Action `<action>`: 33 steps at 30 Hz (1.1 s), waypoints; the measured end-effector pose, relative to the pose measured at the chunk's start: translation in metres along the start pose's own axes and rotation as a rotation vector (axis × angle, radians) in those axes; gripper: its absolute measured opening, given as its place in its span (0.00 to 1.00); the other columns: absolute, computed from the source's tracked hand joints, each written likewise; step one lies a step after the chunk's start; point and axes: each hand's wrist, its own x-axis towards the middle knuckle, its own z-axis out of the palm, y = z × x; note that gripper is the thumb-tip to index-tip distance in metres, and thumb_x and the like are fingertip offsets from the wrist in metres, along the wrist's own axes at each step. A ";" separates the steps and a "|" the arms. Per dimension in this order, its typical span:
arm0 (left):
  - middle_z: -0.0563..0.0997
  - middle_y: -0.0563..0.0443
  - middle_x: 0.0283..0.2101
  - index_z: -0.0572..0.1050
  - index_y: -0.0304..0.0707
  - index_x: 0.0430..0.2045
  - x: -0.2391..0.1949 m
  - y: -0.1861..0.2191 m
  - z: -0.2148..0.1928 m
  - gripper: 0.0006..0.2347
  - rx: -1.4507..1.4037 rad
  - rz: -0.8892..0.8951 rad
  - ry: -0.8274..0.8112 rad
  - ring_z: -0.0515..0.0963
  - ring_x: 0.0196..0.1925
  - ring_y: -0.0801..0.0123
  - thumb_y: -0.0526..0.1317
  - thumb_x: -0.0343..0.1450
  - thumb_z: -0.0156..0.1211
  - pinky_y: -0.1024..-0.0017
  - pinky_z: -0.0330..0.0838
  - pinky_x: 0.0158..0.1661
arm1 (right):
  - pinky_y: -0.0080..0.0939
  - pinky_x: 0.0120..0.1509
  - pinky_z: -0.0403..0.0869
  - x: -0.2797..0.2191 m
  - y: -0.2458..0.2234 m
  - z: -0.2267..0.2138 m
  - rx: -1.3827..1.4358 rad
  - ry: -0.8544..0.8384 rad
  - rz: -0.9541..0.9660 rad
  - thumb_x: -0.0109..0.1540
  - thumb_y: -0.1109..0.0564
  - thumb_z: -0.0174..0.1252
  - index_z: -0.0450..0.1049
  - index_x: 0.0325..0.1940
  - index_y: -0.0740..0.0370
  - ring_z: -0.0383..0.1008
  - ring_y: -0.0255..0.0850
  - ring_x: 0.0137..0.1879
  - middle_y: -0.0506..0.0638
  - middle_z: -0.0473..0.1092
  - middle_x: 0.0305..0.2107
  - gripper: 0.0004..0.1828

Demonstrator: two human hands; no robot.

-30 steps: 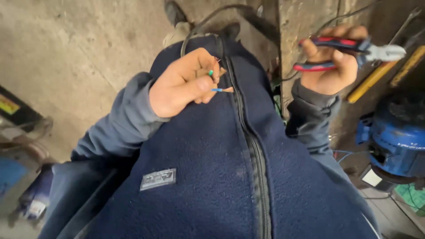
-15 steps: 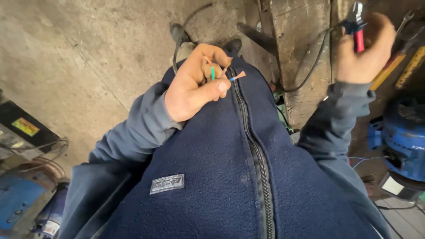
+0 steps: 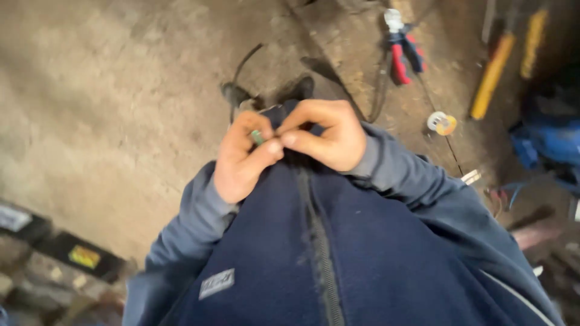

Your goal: Stripping insulation from electrical wires and preparing them for connection using various tools in a workshop environment.

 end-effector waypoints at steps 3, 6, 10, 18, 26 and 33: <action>0.77 0.51 0.35 0.67 0.35 0.43 -0.008 -0.008 -0.012 0.06 -0.039 -0.016 0.022 0.74 0.36 0.75 0.34 0.76 0.57 0.76 0.70 0.40 | 0.37 0.45 0.77 0.002 -0.001 0.002 0.027 0.001 0.011 0.65 0.58 0.65 0.80 0.41 0.62 0.81 0.39 0.39 0.50 0.78 0.34 0.05; 0.74 0.50 0.38 0.66 0.34 0.44 -0.012 -0.019 -0.018 0.08 -0.163 -0.006 0.124 0.76 0.37 0.71 0.34 0.76 0.57 0.73 0.72 0.41 | 0.39 0.47 0.77 -0.002 0.004 0.006 0.012 0.075 -0.157 0.66 0.58 0.65 0.79 0.41 0.61 0.82 0.43 0.42 0.50 0.78 0.35 0.04; 0.76 0.44 0.38 0.65 0.36 0.44 -0.006 -0.011 -0.017 0.09 -0.267 0.074 -0.018 0.76 0.40 0.68 0.35 0.77 0.58 0.71 0.72 0.45 | 0.41 0.43 0.76 -0.007 0.009 0.003 -0.107 0.166 -0.312 0.66 0.58 0.66 0.79 0.40 0.61 0.80 0.45 0.40 0.51 0.76 0.34 0.04; 0.77 0.46 0.36 0.69 0.32 0.47 0.024 0.000 -0.012 0.12 0.026 -0.113 -0.310 0.76 0.36 0.69 0.43 0.77 0.54 0.72 0.71 0.41 | 0.42 0.39 0.74 -0.024 0.015 -0.015 -0.172 0.306 -0.593 0.64 0.58 0.68 0.79 0.42 0.61 0.78 0.46 0.37 0.50 0.76 0.33 0.06; 0.75 0.51 0.36 0.72 0.32 0.44 0.038 -0.011 0.001 0.09 0.085 -0.017 -0.274 0.71 0.37 0.72 0.40 0.83 0.51 0.73 0.66 0.42 | 0.36 0.44 0.78 -0.046 0.026 -0.027 0.267 0.319 -0.162 0.67 0.57 0.64 0.78 0.47 0.65 0.82 0.37 0.40 0.50 0.78 0.35 0.09; 0.76 0.52 0.31 0.71 0.32 0.47 0.048 -0.005 0.041 0.10 0.226 -0.088 -0.178 0.72 0.33 0.74 0.40 0.79 0.48 0.75 0.66 0.37 | 0.35 0.39 0.75 -0.052 0.030 -0.052 0.240 0.289 -0.129 0.65 0.58 0.64 0.79 0.45 0.64 0.79 0.37 0.35 0.51 0.78 0.33 0.07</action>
